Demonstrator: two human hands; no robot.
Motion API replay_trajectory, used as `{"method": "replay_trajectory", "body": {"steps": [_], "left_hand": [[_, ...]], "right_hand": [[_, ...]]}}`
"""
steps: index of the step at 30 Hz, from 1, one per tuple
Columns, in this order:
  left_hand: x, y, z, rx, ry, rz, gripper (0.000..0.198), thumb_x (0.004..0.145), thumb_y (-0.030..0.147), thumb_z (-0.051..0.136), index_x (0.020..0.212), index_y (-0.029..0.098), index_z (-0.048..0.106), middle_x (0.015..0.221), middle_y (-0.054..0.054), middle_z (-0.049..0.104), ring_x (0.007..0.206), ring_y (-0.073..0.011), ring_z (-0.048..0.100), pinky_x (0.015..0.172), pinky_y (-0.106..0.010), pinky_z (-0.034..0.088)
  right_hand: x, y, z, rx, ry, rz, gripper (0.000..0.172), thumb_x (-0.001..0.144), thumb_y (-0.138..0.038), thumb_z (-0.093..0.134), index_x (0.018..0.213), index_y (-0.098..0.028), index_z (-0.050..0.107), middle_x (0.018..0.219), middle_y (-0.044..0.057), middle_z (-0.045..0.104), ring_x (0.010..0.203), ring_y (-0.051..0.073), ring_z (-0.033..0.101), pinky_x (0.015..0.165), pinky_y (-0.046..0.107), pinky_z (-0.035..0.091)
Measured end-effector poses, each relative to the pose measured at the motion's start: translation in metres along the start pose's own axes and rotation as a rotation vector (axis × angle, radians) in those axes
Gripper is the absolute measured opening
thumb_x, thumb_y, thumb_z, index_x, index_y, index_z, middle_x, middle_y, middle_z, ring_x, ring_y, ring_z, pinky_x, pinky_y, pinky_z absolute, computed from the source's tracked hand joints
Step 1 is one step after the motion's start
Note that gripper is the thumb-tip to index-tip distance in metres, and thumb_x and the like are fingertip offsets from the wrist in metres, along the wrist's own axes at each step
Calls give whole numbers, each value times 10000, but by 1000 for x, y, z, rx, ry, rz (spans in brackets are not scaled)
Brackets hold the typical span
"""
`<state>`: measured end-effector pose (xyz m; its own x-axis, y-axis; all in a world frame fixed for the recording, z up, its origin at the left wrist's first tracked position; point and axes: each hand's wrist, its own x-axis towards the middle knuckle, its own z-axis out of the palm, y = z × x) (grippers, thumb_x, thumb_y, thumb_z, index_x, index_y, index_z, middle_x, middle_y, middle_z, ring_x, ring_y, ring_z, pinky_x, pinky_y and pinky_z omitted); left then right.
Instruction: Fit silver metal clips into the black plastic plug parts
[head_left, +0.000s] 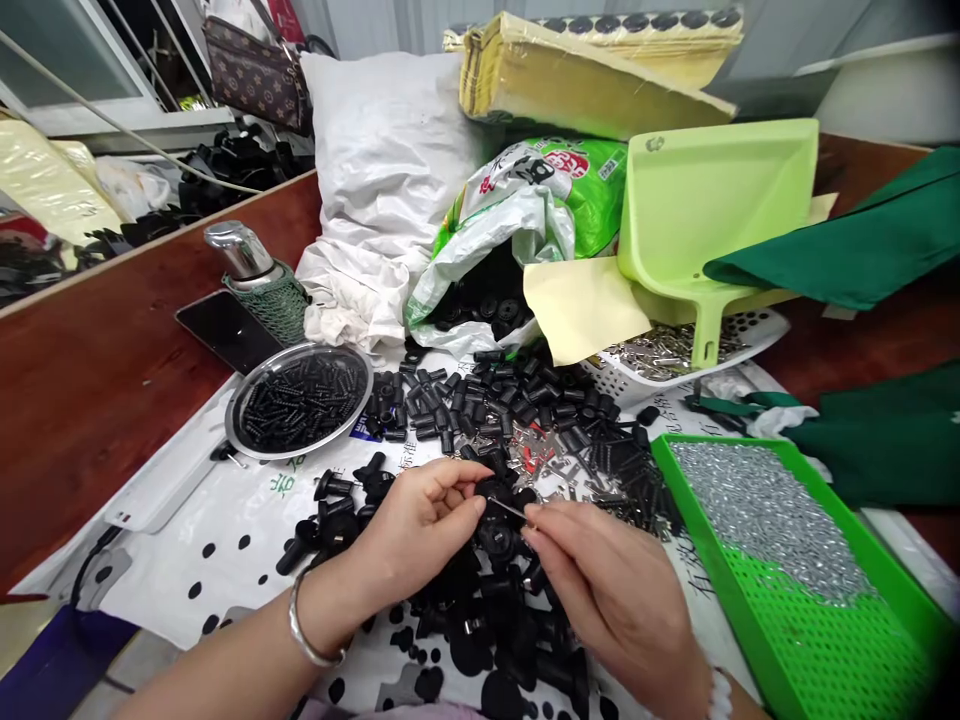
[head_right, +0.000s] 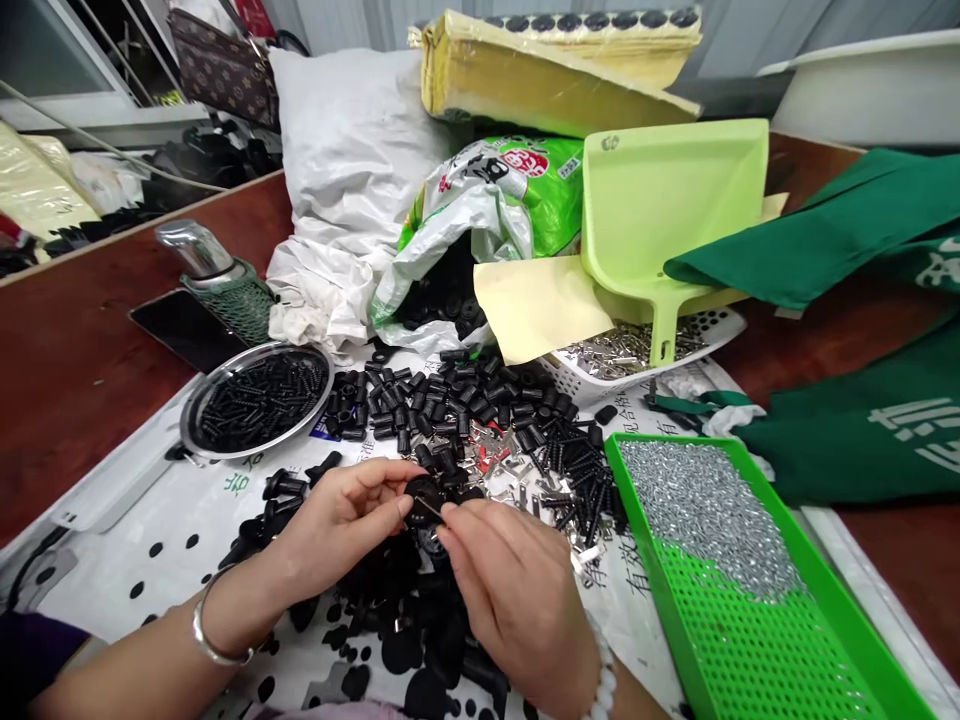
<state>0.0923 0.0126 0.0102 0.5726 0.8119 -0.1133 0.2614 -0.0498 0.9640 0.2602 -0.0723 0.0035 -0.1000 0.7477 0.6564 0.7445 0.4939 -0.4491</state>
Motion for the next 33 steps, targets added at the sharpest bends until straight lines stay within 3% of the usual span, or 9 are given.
{"method": "replay_trajectory", "body": {"steps": [5,8,12,20,27,33], "left_hand": [[-7,-1,-3,409,74,281,245,830,161,485,1046,163,598,765,-18,559,664,-105,530,636,-247,451],[-9,-2,-4,491,97,339,248,837,143,473,1057,164,584,767,-18,557,671,-108,535,636,-247,452],[-8,0,-6,532,93,308,232,830,142,481,1033,158,590,766,-20,567,674,-110,541,632,-241,450],[-9,4,-19,563,-41,158,219,805,175,500,975,202,635,744,1,580,636,-101,535,593,-226,422],[-11,-5,-8,446,2,125,192,786,158,511,930,183,636,719,7,572,610,-83,519,576,-202,424],[-14,-9,3,484,29,157,171,783,143,509,892,172,637,708,5,551,610,-87,522,568,-206,420]], "right_hand": [[-5,-5,1,-186,-53,-136,198,848,-40,479,998,-101,594,851,99,687,736,189,640,641,311,519],[-12,-2,3,-213,-103,-168,263,839,-22,456,1068,-64,579,909,124,673,790,207,628,664,333,508],[-14,3,5,-233,-170,-210,285,879,-42,384,1083,-57,581,934,137,664,795,210,615,657,343,496],[-8,3,9,-181,-202,-261,285,908,-63,347,1019,-57,610,897,132,675,764,202,618,654,342,504],[-7,-7,23,-171,-94,-89,170,886,-61,451,897,-80,620,717,84,649,684,170,618,599,288,501],[-11,-12,32,-158,-155,77,239,912,-122,411,784,-119,613,652,60,582,573,144,562,534,256,447]]}}
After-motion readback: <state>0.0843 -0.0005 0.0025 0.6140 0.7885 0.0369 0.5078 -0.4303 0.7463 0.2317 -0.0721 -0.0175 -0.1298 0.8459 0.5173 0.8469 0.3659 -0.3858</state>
